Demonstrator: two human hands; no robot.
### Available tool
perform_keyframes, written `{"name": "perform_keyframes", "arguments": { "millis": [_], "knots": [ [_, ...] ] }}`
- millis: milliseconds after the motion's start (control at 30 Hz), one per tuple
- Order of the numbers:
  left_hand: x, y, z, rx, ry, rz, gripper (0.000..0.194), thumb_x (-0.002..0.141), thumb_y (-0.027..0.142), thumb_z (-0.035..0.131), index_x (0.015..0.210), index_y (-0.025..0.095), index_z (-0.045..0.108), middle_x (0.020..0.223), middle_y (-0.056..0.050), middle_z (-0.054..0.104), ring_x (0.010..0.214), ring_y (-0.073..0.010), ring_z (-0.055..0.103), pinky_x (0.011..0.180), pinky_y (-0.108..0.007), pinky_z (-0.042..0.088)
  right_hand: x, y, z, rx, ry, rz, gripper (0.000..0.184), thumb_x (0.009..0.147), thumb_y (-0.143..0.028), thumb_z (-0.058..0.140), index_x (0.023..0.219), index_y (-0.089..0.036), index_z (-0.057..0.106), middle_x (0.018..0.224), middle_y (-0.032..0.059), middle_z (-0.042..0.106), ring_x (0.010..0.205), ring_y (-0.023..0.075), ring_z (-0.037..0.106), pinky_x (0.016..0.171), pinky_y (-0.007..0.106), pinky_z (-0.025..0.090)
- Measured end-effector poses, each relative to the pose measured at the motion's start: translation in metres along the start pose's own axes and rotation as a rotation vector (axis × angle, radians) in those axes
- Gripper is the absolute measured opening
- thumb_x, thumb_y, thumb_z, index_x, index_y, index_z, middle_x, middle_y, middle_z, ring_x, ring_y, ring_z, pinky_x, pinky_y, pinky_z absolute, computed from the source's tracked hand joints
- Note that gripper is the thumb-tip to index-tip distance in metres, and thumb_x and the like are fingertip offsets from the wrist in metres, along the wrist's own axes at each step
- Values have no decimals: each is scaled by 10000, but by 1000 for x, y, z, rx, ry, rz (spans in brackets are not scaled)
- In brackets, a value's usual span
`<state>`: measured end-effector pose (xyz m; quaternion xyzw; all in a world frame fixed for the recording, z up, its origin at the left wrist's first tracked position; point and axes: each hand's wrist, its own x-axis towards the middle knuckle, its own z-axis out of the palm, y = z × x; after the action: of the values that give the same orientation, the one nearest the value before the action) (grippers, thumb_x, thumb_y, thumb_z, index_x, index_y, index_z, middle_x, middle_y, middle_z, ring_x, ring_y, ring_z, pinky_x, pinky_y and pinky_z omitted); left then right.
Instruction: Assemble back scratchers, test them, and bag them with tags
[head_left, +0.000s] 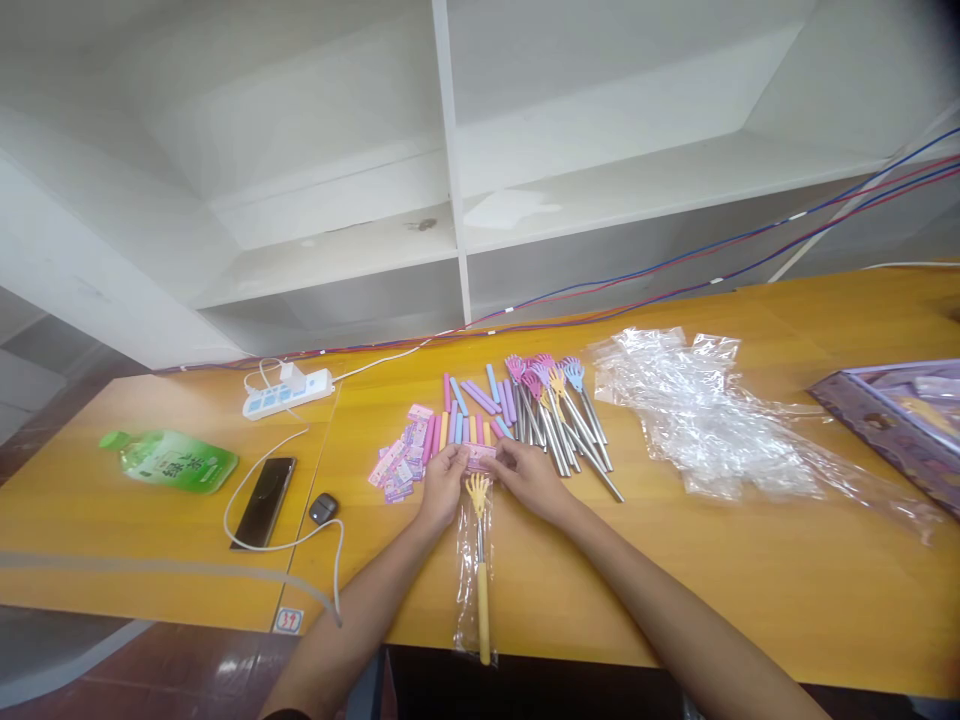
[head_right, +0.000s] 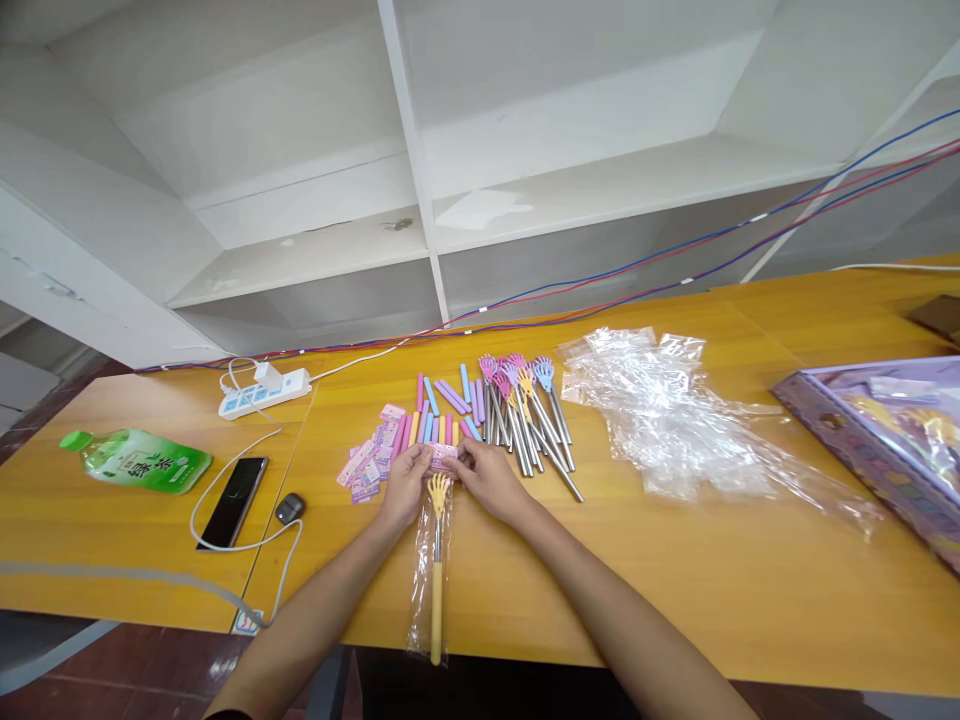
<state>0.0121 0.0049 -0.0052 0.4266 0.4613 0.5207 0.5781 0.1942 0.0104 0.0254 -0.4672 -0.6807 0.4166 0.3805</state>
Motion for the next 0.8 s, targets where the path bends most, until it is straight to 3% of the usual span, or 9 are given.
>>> {"name": "perform_keyframes", "arguments": {
  "millis": [167, 300, 433, 533, 633, 733, 800],
  "knots": [
    [0, 5, 0, 6, -11, -14, 388, 902, 545, 735, 911, 158, 700, 824, -40, 711, 735, -173, 669, 702, -277, 536, 0, -2, -4, -2, -52, 1, 418, 1020, -591, 558, 804, -234, 547, 648, -10, 684, 611, 182, 646, 673, 300, 474],
    [3, 15, -4, 74, -23, -61, 440, 844, 590, 772, 789, 175, 635, 694, 7, 648, 584, -143, 598, 569, -246, 479, -2, -3, -2, -36, -52, 1, 423, 1026, -583, 550, 787, -235, 533, 649, -6, 679, 615, 180, 636, 672, 295, 466],
    [5, 24, -5, 255, -36, 9, 459, 840, 590, 772, 716, 192, 579, 614, 38, 578, 542, -131, 529, 532, -234, 411, 0, -9, 0, -33, -62, -1, 430, 1026, -569, 554, 754, -240, 503, 601, -19, 644, 586, 172, 610, 655, 284, 458],
    [3, 27, -2, 308, 29, 118, 460, 886, 577, 726, 696, 199, 546, 603, 53, 502, 563, -124, 470, 559, -233, 364, 1, -22, -3, 5, -84, 111, 409, 1025, -571, 544, 787, -239, 521, 577, -31, 624, 521, 166, 585, 597, 276, 443],
    [3, 28, -2, 279, 147, 209, 477, 919, 563, 693, 678, 209, 482, 628, 54, 439, 605, -129, 431, 594, -238, 353, -11, -42, -3, -49, -187, 202, 372, 1025, -567, 532, 880, -228, 582, 678, 4, 681, 553, 181, 618, 565, 282, 425],
    [4, 30, -6, 255, 238, 266, 503, 930, 564, 680, 669, 219, 423, 641, 52, 397, 623, -137, 400, 614, -242, 357, -39, -58, 5, -222, -269, 206, 352, 910, -557, 715, 938, -222, 608, 824, 61, 729, 703, 239, 683, 584, 293, 414],
    [5, 30, -8, 255, 261, 292, 514, 938, 565, 670, 667, 220, 403, 647, 50, 385, 629, -137, 388, 619, -242, 361, -60, -61, 13, -316, -250, 242, 322, 848, -454, 805, 923, -226, 590, 870, 74, 733, 753, 256, 694, 588, 290, 403]
  ]
}}
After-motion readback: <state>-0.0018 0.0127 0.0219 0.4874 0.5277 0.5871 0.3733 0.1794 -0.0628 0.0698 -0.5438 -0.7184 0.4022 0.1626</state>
